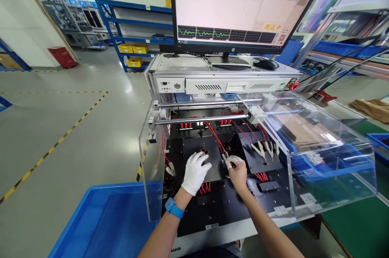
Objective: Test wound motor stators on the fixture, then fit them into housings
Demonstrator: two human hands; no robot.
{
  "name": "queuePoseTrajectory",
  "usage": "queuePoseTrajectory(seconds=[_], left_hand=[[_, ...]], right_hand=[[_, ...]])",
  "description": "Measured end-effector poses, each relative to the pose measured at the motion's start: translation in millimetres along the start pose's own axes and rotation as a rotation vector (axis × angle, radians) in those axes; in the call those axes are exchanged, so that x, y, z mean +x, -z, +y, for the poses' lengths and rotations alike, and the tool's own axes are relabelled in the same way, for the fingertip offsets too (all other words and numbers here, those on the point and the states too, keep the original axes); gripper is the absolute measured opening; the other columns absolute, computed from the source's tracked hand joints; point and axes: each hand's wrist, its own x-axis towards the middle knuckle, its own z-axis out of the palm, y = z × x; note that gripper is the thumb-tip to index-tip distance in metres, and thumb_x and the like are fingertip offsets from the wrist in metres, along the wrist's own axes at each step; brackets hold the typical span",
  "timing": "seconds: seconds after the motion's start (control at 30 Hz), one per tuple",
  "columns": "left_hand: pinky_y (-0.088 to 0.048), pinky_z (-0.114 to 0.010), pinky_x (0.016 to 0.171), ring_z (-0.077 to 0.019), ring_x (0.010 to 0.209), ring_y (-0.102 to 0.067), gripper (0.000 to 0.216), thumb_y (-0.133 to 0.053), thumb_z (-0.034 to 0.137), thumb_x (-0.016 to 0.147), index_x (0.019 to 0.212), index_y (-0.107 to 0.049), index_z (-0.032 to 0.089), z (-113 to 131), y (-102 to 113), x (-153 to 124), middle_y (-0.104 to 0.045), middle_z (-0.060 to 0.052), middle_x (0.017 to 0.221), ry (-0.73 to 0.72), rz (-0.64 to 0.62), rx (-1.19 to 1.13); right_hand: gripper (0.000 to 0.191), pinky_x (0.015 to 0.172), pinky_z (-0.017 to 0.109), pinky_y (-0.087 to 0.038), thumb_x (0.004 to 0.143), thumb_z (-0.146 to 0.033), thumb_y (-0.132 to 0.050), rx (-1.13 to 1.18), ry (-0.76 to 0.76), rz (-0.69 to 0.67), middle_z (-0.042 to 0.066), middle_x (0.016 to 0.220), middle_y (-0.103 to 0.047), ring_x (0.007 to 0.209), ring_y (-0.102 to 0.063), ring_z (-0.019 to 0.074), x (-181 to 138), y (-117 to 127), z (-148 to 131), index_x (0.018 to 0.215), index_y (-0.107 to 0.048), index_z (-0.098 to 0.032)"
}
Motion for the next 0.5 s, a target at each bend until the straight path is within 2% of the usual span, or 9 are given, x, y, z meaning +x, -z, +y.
queuePoseTrajectory(seconds=[0.1, 0.2, 0.3, 0.4, 0.5], left_hand=[[-0.028, -0.042, 0.105, -0.0176, 0.111, -0.049, 0.023, -0.044, 0.026, 0.085, 0.091, -0.066, 0.033, -0.5, 1.0, -0.3, -0.066, 0.002, 0.104, -0.028, -0.014, -0.013], [-0.031, -0.042, 0.103, -0.0162, 0.105, -0.053, 0.027, -0.042, 0.02, 0.086, 0.093, -0.066, 0.03, -1.3, 0.1, 0.1, -0.068, 0.003, 0.096, -0.056, -0.027, -0.034], [-0.032, -0.043, 0.102, -0.0167, 0.102, -0.054, 0.024, -0.046, 0.019, 0.084, 0.089, -0.067, 0.03, -1.7, -2.8, 2.3, -0.07, 0.003, 0.091, -0.055, 0.005, -0.094], [-0.032, -0.046, 0.102, -0.018, 0.101, -0.055, 0.016, -0.055, 0.022, 0.08, 0.082, -0.068, 0.03, -1.2, -6.8, 4.5, -0.07, 0.004, 0.084, 0.004, 0.063, -0.182], [-0.033, -0.046, 0.102, -0.0183, 0.1, -0.055, 0.01, -0.06, 0.023, 0.076, 0.078, -0.068, 0.028, 0.3, -9.5, 5.1, -0.07, 0.003, 0.082, 0.054, 0.102, -0.222]], right_hand=[[0.032, 0.097, 0.044, -0.031, 0.079, -0.033, -0.051, -0.068, -0.022, -0.146, 0.016, 0.12, -0.051, 0.116, -0.039, 0.0279, 28.7, -15.8, 14.5, 0.1, -0.065, -0.012], [0.038, 0.1, 0.048, -0.025, 0.08, -0.042, -0.049, -0.044, -0.082, -0.315, 0.017, 0.13, -0.042, 0.126, -0.027, 0.0314, 50.1, -33.0, 17.8, 0.098, -0.066, -0.012], [0.041, 0.099, 0.046, -0.027, 0.074, -0.047, -0.055, -0.004, -0.113, -0.364, 0.017, 0.126, -0.047, 0.124, -0.03, 0.0307, 61.9, -39.7, 22.1, 0.094, -0.066, -0.013], [0.042, 0.097, 0.043, -0.029, 0.065, -0.05, -0.063, 0.043, -0.147, -0.395, 0.015, 0.119, -0.052, 0.119, -0.037, 0.0302, 67.0, -37.2, 27.5, 0.089, -0.067, -0.015], [0.036, 0.094, 0.041, -0.033, 0.058, -0.05, -0.067, 0.116, -0.177, -0.401, 0.013, 0.109, -0.057, 0.112, -0.043, 0.0299, 67.8, -29.7, 25.8, 0.073, -0.066, -0.017]])
